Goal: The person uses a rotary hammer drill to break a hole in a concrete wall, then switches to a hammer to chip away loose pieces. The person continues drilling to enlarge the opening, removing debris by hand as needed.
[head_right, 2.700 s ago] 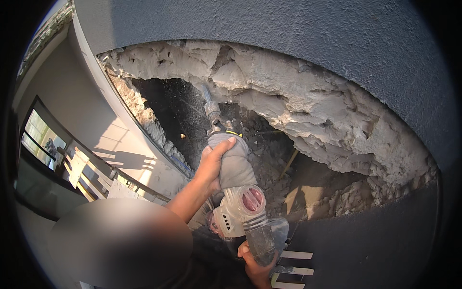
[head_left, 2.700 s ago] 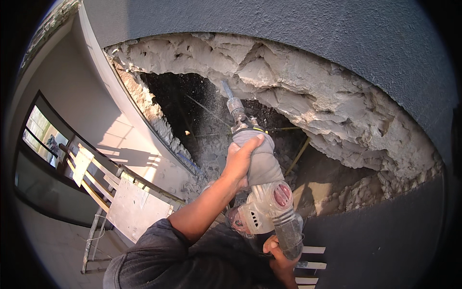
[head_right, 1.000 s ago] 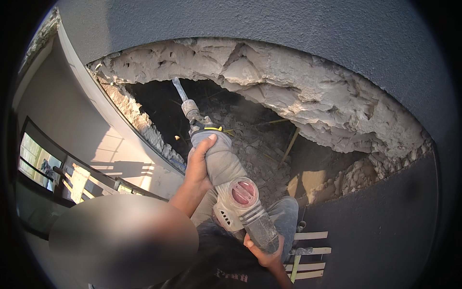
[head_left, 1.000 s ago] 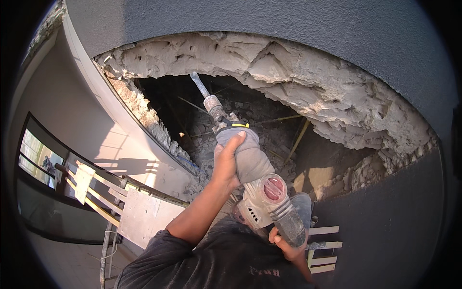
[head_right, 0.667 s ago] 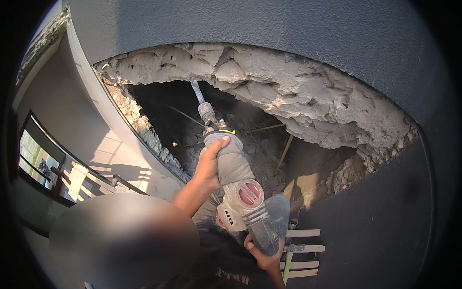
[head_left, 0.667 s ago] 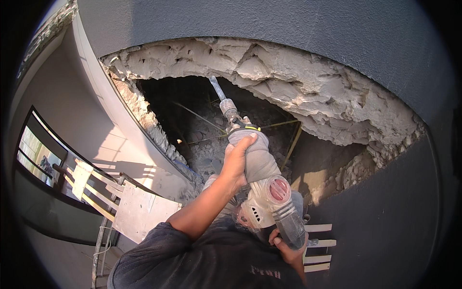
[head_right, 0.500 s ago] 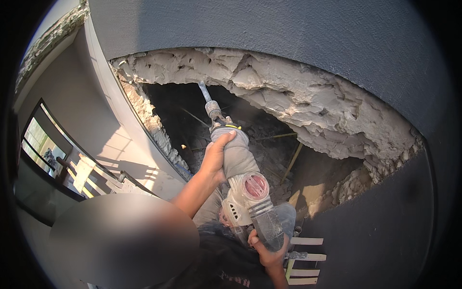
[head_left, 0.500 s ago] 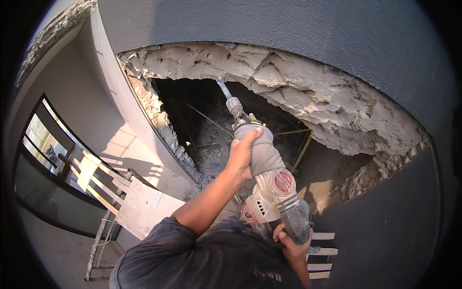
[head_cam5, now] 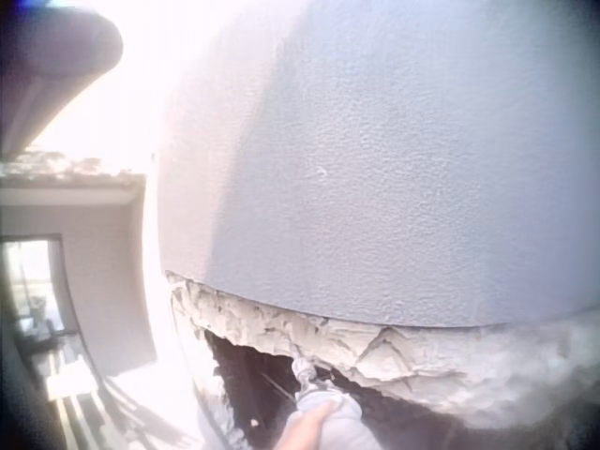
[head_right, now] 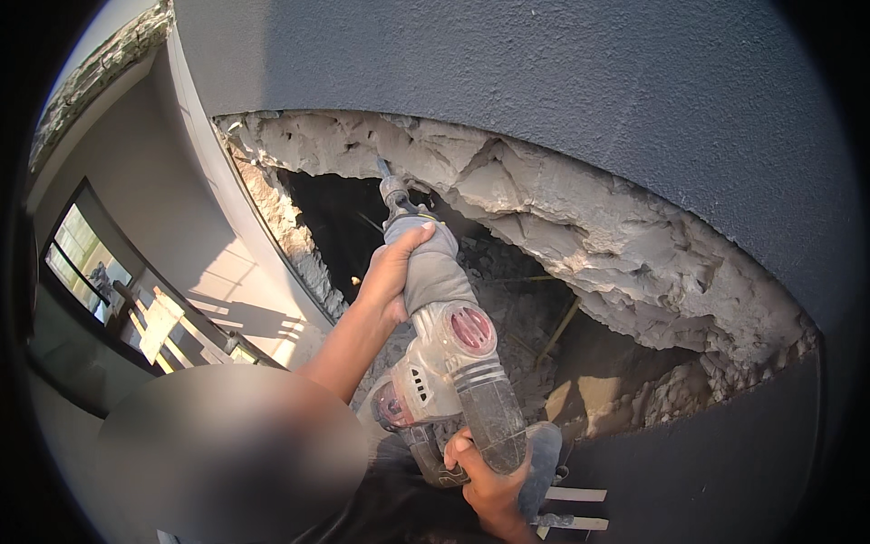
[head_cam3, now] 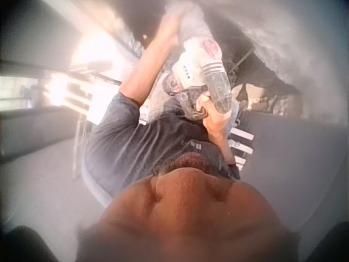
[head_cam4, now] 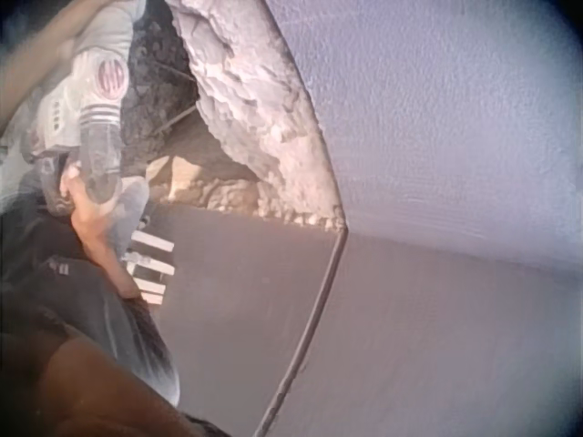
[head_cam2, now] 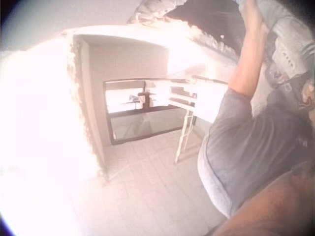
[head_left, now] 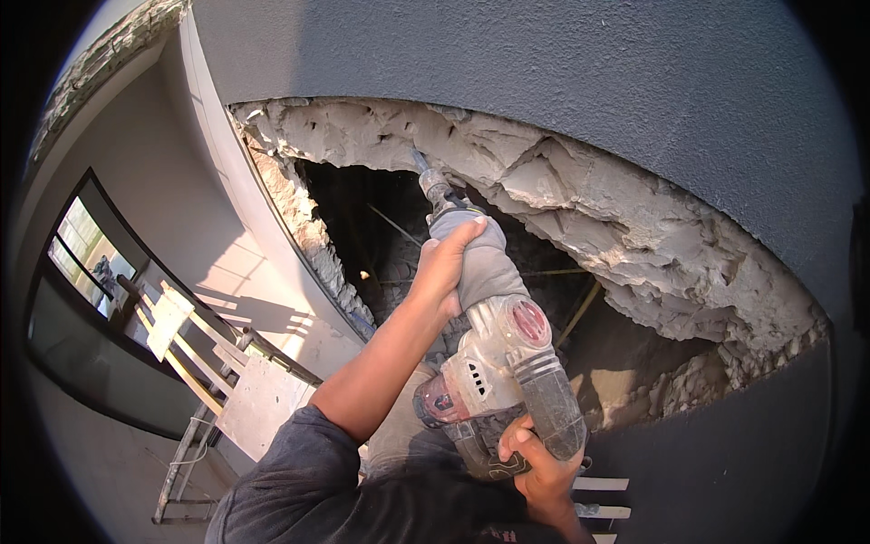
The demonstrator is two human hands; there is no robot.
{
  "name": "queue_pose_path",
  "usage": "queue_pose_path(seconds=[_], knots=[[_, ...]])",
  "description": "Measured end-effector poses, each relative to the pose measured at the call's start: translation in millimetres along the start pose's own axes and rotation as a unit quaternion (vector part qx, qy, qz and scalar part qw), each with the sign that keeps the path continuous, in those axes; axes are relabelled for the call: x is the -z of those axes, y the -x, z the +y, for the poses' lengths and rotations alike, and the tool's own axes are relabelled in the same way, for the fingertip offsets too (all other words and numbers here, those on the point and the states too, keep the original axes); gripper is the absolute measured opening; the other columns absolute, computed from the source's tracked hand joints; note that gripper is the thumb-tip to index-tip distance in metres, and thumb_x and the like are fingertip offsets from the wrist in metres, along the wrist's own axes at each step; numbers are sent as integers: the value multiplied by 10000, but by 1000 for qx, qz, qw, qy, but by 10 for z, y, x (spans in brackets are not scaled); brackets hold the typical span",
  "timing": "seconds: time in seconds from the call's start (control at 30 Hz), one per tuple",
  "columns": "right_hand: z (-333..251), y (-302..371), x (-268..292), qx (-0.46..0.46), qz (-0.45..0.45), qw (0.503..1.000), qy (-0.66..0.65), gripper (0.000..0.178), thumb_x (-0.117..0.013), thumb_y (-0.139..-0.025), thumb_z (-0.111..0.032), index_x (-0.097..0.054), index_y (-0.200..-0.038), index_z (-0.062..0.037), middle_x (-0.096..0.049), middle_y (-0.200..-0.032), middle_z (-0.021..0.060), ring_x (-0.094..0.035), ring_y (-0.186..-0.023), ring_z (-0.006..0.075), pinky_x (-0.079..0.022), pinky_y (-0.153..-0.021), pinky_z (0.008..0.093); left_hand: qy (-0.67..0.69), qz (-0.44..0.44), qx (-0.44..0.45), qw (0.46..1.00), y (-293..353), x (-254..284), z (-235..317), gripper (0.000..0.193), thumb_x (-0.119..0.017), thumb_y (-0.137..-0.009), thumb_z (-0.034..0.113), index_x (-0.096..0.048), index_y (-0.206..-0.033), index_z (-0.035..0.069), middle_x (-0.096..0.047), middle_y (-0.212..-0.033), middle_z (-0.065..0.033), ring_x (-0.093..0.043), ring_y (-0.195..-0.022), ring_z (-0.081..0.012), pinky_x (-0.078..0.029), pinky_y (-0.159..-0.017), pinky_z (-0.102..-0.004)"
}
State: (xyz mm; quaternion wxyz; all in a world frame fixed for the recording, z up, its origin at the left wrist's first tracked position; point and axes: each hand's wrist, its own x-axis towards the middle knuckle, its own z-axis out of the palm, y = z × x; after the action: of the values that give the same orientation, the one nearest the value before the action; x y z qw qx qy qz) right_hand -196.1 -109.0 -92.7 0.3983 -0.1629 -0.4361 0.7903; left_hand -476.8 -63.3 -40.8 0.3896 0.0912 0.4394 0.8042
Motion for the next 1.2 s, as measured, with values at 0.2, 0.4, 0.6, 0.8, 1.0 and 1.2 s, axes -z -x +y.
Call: queue_pose_path(seconds=[0.2,0.4,0.6,0.8,1.0,1.2], knots=[[-51,-183,183,-22,6,999,41,105,-665,-924,29,-632,-1024,21,-654,-760,105,-641,-644,197,-522,-620,341,19,7,10,1000,-55,-80,-86,530,-781,-890,286,-567,-1241,-48,-676,-1022,-167,-727,-824,-285,-635,-709,-447],[-111,-348,146,0,-29,997,67,120,-646,-878,45,-633,-997,36,-639,-745,134,-624,-632,211,-514,-617,348,4,8,10,1000,-246,-134,53,525,-781,-894,281,-568,-1254,-36,-685,-1035,-170,-725,-843,-279,-632,-740,-451],[10,-136,62,17,-39,994,97,75,-650,-936,40,-612,-994,10,-662,-783,61,-630,-647,144,-511,-622,307,23,24,-2,999,-141,-74,75,507,-778,-881,259,-585,-1241,-41,-694,-1022,-172,-728,-796,-288,-627,-711,-450],[52,-163,49,5,-41,994,96,80,-665,-900,53,-634,-962,13,-667,-758,62,-631,-643,136,-512,-607,301,15,19,18,1000,-95,30,56,552,-792,-879,270,-563,-1287,-22,-681,-1066,-175,-717,-854,-294,-627,-750,-451],[76,-171,40,12,-14,998,52,100,-664,-882,60,-640,-973,26,-661,-748,53,-621,-619,130,-506,-577,306,19,10,5,1000,-131,-42,20,524,-781,-890,278,-567,-1273,-10,-682,-1065,-183,-721,-837,-310,-630,-747,-455],[-25,-146,-37,12,-45,994,94,109,-662,-892,52,-622,-990,31,-638,-733,77,-620,-618,157,-503,-580,319,6,1,32,999,-212,94,112,474,-768,-893,302,-603,-1233,16,-699,-1043,-166,-722,-834,-304,-629,-764,-465]])
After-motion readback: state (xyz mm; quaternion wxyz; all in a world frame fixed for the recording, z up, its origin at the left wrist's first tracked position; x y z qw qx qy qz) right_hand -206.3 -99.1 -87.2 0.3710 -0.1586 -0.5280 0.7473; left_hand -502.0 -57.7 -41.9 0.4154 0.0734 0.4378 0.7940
